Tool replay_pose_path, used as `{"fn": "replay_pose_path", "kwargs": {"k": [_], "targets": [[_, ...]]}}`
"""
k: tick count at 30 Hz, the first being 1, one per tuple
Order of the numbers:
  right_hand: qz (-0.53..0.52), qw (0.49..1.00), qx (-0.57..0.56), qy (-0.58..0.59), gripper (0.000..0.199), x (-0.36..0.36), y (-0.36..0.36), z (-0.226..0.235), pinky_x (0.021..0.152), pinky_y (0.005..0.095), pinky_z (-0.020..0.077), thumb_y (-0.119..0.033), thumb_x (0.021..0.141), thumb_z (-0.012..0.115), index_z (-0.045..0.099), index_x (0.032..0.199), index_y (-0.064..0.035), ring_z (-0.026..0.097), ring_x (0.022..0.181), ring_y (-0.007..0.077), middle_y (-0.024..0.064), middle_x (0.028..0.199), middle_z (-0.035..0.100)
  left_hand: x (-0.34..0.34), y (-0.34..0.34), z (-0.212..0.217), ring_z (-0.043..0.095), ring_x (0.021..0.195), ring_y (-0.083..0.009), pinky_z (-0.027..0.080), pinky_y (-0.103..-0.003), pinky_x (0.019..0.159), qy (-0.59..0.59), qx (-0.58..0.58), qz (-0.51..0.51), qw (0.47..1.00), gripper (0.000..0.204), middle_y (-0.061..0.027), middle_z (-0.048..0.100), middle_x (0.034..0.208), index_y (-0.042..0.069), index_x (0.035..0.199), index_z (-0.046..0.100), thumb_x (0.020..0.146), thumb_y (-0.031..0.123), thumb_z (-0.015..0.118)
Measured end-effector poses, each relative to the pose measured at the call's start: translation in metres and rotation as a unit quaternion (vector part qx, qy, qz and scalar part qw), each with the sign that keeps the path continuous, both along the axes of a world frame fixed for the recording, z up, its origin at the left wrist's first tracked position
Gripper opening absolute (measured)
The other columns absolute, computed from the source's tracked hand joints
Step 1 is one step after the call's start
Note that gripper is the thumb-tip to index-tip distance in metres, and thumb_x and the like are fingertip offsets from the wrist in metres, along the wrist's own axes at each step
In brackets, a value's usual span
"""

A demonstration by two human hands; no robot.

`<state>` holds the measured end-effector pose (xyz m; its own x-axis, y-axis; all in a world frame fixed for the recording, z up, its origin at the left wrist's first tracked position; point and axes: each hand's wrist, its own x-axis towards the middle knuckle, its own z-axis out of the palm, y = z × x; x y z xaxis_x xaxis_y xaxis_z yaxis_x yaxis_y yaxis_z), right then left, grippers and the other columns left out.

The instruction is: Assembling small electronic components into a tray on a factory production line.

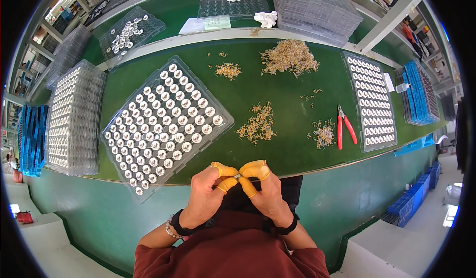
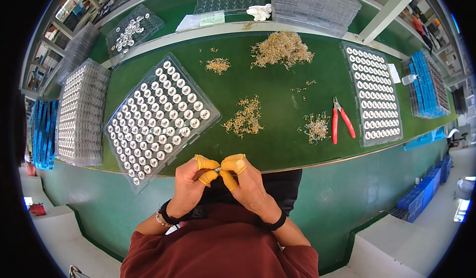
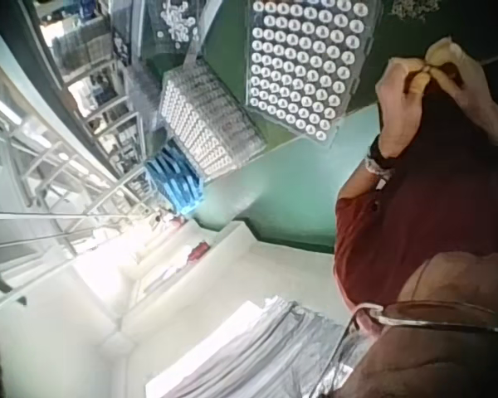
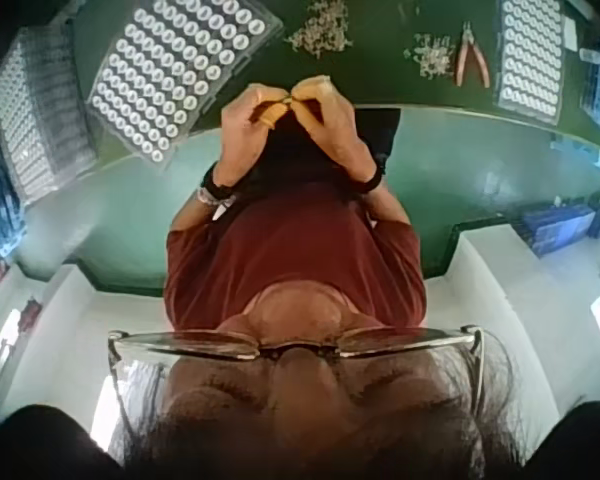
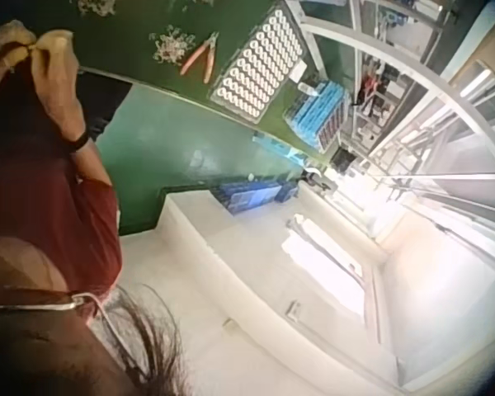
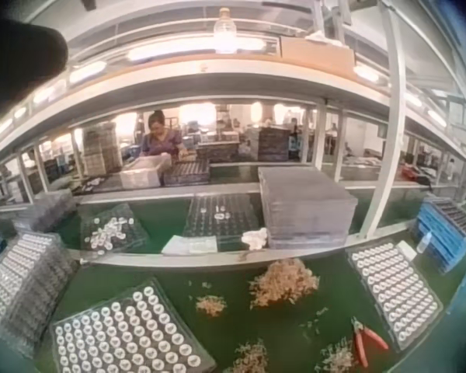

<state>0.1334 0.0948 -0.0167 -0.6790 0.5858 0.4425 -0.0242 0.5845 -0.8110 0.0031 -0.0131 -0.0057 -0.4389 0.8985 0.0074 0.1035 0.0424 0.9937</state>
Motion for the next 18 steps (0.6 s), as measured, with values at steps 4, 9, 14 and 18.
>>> {"fn": "replay_pose_path", "kwargs": {"k": [4, 9, 14, 18], "targets": [[-0.029, 0.994, -0.098, 0.040, 0.027, 0.002, -0.006, -0.013, 0.066, 0.0335, 0.0517, 0.007, 0.080, 0.069, 0.054, 0.100, -0.0033, 0.063, 0.077, 0.0272, 0.0131, 0.095, 0.061, 0.008, -0.001, -0.004, 0.063, 0.077, -0.0122, 0.052, -0.024, 0.058, -0.059, -0.019, -0.003, 0.998, 0.016, -0.0096, 0.065, 0.100, -0.004, 0.105, 0.062, 0.089, 0.001, 0.065], [-0.015, 0.991, -0.128, -0.027, 0.024, 0.001, -0.005, -0.007, 0.071, 0.0272, 0.0517, 0.004, 0.080, 0.071, 0.058, 0.099, -0.0019, 0.063, 0.077, 0.0201, 0.0091, 0.091, 0.062, 0.013, -0.003, -0.021, 0.066, 0.081, -0.0166, 0.057, -0.028, 0.060, -0.239, 0.004, 0.077, 0.968, 0.018, -0.0117, 0.066, 0.101, -0.004, 0.109, 0.058, 0.092, -0.001, 0.059], [-0.129, 0.984, 0.059, -0.107, 0.024, -0.004, 0.032, -0.001, 0.062, 0.0346, 0.0502, 0.001, 0.079, 0.071, 0.062, 0.102, -0.0020, 0.061, 0.072, 0.0260, 0.0123, 0.087, 0.060, 0.005, 0.003, -0.019, 0.064, 0.078, -0.0152, 0.054, -0.026, 0.057, -0.279, 0.026, 0.091, 0.956, 0.017, -0.0095, 0.064, 0.097, -0.004, 0.111, 0.057, 0.095, 0.001, 0.052], [-0.158, 0.947, 0.174, -0.221, 0.019, -0.012, 0.051, 0.000, 0.061, 0.0409, 0.0478, -0.009, 0.081, 0.070, 0.064, 0.098, -0.0050, 0.057, 0.070, 0.0312, 0.0124, 0.081, 0.054, 0.006, 0.007, -0.015, 0.061, 0.078, -0.0143, 0.051, -0.025, 0.056, -0.311, 0.043, 0.078, 0.946, 0.017, -0.0087, 0.061, 0.095, -0.002, 0.113, 0.054, 0.098, 0.006, 0.048]]}}
